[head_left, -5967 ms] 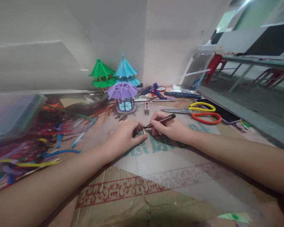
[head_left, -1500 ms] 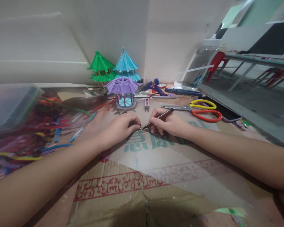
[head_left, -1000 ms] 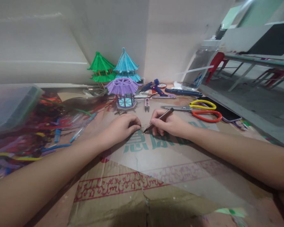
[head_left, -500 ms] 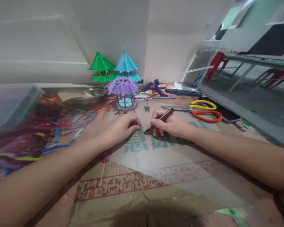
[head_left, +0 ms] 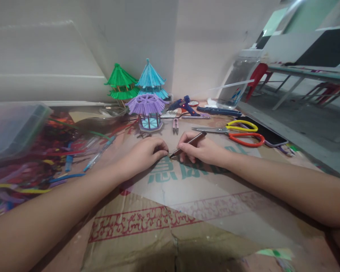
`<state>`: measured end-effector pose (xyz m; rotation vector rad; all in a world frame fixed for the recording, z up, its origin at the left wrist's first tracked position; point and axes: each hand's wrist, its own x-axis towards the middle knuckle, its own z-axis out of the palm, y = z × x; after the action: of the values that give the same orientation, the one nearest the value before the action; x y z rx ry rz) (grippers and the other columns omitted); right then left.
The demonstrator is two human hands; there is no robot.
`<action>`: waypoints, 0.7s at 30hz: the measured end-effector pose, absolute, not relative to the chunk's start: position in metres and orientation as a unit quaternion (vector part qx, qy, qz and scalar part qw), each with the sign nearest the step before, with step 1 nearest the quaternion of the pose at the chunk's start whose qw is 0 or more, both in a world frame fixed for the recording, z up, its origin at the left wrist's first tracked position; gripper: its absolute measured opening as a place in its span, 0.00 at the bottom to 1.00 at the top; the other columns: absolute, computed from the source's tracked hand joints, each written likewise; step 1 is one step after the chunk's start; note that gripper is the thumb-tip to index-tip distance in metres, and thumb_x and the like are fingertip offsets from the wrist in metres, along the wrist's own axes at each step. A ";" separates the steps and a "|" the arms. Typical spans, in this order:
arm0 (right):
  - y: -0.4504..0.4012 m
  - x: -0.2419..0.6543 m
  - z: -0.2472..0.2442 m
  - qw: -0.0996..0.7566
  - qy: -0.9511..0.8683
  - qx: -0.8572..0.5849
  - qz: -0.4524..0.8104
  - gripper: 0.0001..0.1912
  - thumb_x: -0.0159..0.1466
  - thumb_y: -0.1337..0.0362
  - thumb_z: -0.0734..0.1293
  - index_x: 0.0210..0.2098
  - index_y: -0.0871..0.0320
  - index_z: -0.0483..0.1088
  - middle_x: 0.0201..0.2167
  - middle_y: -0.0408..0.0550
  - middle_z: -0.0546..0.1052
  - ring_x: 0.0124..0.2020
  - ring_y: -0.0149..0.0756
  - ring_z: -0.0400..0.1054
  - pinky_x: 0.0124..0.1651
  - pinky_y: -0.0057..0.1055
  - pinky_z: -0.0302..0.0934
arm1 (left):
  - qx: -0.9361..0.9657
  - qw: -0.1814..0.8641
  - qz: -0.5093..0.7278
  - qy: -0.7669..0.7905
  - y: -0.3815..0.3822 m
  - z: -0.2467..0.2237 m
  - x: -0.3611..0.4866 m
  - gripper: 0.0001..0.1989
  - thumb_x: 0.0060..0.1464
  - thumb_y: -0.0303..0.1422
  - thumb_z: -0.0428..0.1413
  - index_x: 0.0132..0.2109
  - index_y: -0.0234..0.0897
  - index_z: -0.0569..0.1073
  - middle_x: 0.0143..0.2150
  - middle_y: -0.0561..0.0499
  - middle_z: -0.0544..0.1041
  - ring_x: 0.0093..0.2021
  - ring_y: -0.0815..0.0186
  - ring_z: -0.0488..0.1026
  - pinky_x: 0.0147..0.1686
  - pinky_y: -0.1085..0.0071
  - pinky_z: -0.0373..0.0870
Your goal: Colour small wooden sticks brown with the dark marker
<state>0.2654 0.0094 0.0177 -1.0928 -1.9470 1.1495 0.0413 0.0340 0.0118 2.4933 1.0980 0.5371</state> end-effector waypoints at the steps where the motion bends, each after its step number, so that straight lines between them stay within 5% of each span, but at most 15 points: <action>1: 0.009 0.266 0.018 0.308 -0.739 -0.413 0.434 0.10 0.67 0.57 0.65 0.34 0.56 0.64 0.23 0.42 0.78 0.16 0.25 0.61 0.19 0.23 0.56 | 0.883 0.182 0.190 0.389 0.034 0.012 0.041 0.04 0.61 0.30 0.56 0.38 0.38 0.77 0.38 0.50 0.79 0.39 0.61 0.75 0.44 0.66 0.69; 21: 0.011 0.266 0.016 0.314 -0.724 -0.424 0.444 0.10 0.66 0.57 0.65 0.33 0.55 0.63 0.22 0.41 0.77 0.15 0.26 0.62 0.18 0.23 0.56 | 0.882 0.183 0.185 0.392 0.034 0.013 0.042 0.05 0.61 0.30 0.56 0.39 0.37 0.77 0.40 0.50 0.80 0.41 0.61 0.75 0.44 0.65 0.69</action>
<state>0.2661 0.0110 0.0161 -1.1185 -1.9088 1.1719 0.0420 0.0339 0.0133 2.4892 1.1068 0.5206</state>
